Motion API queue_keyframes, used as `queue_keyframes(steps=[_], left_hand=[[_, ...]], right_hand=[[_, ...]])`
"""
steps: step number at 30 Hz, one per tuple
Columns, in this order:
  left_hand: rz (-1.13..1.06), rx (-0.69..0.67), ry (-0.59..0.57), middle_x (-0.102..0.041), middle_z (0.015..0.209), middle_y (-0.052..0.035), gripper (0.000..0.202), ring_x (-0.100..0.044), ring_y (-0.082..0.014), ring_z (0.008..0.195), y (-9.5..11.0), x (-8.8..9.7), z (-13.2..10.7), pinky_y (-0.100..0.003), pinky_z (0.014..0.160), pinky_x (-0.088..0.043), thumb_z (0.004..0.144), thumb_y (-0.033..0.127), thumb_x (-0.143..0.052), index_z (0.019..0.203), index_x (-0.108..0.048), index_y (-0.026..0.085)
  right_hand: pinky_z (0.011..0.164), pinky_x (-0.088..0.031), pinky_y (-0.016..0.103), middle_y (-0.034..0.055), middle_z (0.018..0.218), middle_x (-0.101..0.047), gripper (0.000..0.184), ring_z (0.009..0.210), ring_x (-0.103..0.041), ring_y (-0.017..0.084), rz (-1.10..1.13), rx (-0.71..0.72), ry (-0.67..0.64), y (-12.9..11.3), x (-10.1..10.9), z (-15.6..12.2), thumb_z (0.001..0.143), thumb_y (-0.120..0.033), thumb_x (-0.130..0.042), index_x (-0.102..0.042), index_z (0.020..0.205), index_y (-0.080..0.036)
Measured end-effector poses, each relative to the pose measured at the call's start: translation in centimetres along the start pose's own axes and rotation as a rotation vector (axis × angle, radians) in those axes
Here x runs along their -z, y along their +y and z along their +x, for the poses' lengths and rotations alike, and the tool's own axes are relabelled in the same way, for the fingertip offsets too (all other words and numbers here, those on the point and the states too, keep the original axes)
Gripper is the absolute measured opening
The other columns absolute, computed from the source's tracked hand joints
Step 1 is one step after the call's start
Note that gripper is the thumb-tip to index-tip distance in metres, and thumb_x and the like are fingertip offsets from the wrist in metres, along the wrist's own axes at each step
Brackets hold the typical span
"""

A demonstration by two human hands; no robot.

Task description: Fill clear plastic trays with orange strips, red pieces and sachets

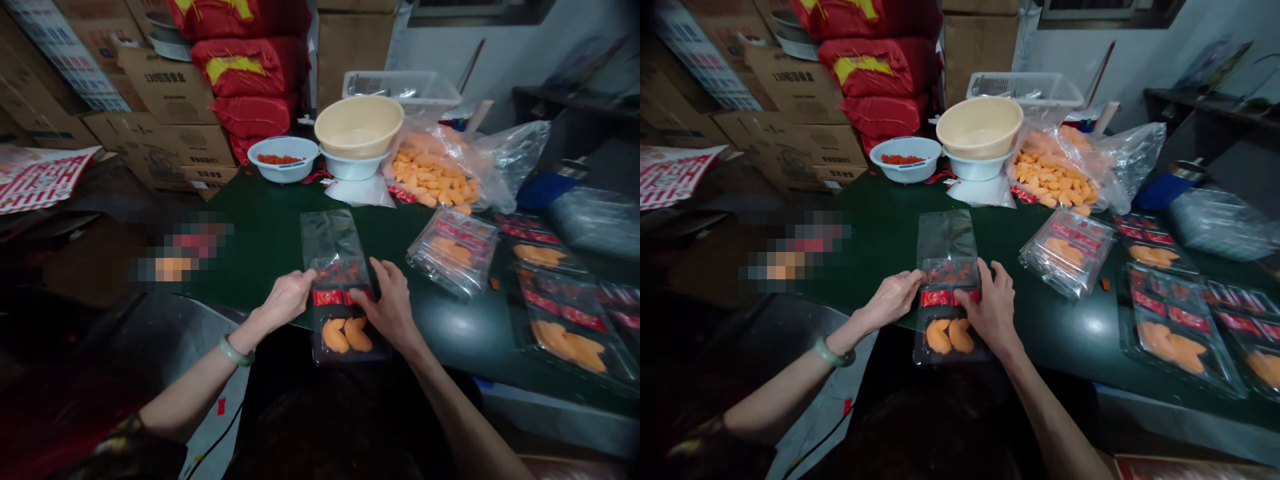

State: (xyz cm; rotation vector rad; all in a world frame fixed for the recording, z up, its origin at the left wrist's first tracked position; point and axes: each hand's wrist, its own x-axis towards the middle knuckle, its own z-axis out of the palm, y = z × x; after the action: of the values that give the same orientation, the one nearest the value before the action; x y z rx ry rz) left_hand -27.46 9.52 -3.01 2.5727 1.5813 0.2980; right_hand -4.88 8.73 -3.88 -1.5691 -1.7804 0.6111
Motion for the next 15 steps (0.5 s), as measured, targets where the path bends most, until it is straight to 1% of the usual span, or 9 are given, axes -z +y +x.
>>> queue_keyframes(steps=[2, 3, 4, 5, 6, 8, 10, 12, 15], left_hand=[[-0.026, -0.051, -0.007, -0.051, 0.068, -0.0022, 0.017, -0.05, -0.0153, 0.061, -0.6, 0.3, 0.2, -0.025, 0.056, -0.037, 0.087, 0.014, -0.03, 0.093, -0.046, 0.017], [-0.038, -0.073, -0.008, -0.051, 0.069, -0.0022, 0.017, -0.049, -0.015, 0.061, -0.7, 0.4, 0.3, -0.025, 0.056, -0.037, 0.088, 0.014, -0.03, 0.093, -0.046, 0.017], [-0.043, -0.096, -0.015, -0.051, 0.069, -0.0021, 0.017, -0.048, -0.0147, 0.061, -0.7, 0.6, 0.3, -0.024, 0.056, -0.036, 0.088, 0.014, -0.03, 0.092, -0.045, 0.017], [-0.039, -0.117, -0.027, -0.05, 0.068, -0.0019, 0.017, -0.047, -0.0146, 0.06, -0.6, 0.7, 0.4, -0.024, 0.056, -0.036, 0.087, 0.013, -0.03, 0.091, -0.046, 0.017], [-0.026, -0.136, -0.041, -0.049, 0.067, -0.0018, 0.017, -0.046, -0.0145, 0.059, -0.5, 0.9, 0.5, -0.024, 0.055, -0.035, 0.087, 0.012, -0.029, 0.09, -0.046, 0.017], [0.013, -0.181, -0.068, -0.048, 0.067, -0.002, 0.016, -0.044, -0.0146, 0.059, -0.2, 1.3, 0.5, -0.025, 0.054, -0.034, 0.085, 0.011, -0.031, 0.087, -0.046, 0.017], [0.059, -0.228, -0.084, -0.049, 0.068, -0.0025, 0.016, -0.044, -0.0151, 0.059, 0.0, 1.7, 0.5, -0.026, 0.053, -0.034, 0.082, 0.008, -0.033, 0.086, -0.045, 0.018], [0.103, -0.246, -0.092, -0.05, 0.068, -0.003, 0.017, -0.045, -0.0156, 0.059, 0.1, 2.0, 0.2, -0.026, 0.053, -0.034, 0.079, 0.005, -0.035, 0.085, -0.045, 0.018], [0.125, -0.229, -0.075, -0.05, 0.066, -0.0025, 0.017, -0.044, -0.0154, 0.057, -0.4, 2.1, -0.2, -0.027, 0.053, -0.035, 0.08, 0.004, -0.034, 0.081, -0.044, 0.018]], right_hand=[[0.096, -0.032, 0.056, 0.0129, 0.143, -0.028, 0.078, 0.13, -0.024, 0.036, -0.053, 0.237, -0.195, 0.2, 1.2, -1.8, 0.065, -0.044, -0.068, -0.038, 0.135, -0.026], [0.097, -0.031, 0.056, 0.0106, 0.145, -0.025, 0.079, 0.132, -0.02, 0.036, -0.062, 0.317, -0.315, 0.6, 1.7, -2.7, 0.064, -0.043, -0.07, -0.038, 0.135, -0.029], [0.098, -0.031, 0.056, 0.0089, 0.145, -0.026, 0.074, 0.132, -0.019, 0.035, -0.072, 0.372, -0.398, 0.9, 2.0, -3.4, 0.064, -0.041, -0.071, -0.042, 0.132, -0.031], [0.098, -0.031, 0.056, 0.0082, 0.144, -0.028, 0.065, 0.132, -0.02, 0.035, -0.078, 0.404, -0.422, 1.4, 2.1, -3.8, 0.066, -0.038, -0.071, -0.048, 0.127, -0.032], [0.098, -0.032, 0.055, 0.0087, 0.141, -0.033, 0.054, 0.131, -0.023, 0.034, -0.074, 0.424, -0.395, 1.7, 1.8, -4.0, 0.068, -0.035, -0.07, -0.054, 0.12, -0.03], [0.095, -0.037, 0.05, 0.0112, 0.13, -0.044, 0.033, 0.123, -0.034, 0.03, -0.023, 0.444, -0.246, 2.1, 0.6, -3.3, 0.074, -0.03, -0.065, -0.062, 0.106, -0.024], [0.088, -0.043, 0.044, 0.0114, 0.111, -0.055, 0.017, 0.107, -0.045, 0.027, 0.015, 0.415, -0.08, 1.7, -1.0, -2.0, 0.076, -0.028, -0.063, -0.062, 0.091, -0.02], [0.075, -0.046, 0.039, 0.009, 0.092, -0.057, 0.011, 0.091, -0.049, 0.024, -0.047, 0.34, 0.014, 0.6, -2.4, -0.4, 0.076, -0.028, -0.063, -0.059, 0.082, -0.02], [0.062, -0.041, 0.034, 0.0091, 0.083, -0.055, 0.018, 0.08, -0.046, 0.024, -0.327, 0.306, 0.033, -1.6, -3.2, 1.6, 0.076, -0.033, -0.063, -0.057, 0.085, -0.019]])
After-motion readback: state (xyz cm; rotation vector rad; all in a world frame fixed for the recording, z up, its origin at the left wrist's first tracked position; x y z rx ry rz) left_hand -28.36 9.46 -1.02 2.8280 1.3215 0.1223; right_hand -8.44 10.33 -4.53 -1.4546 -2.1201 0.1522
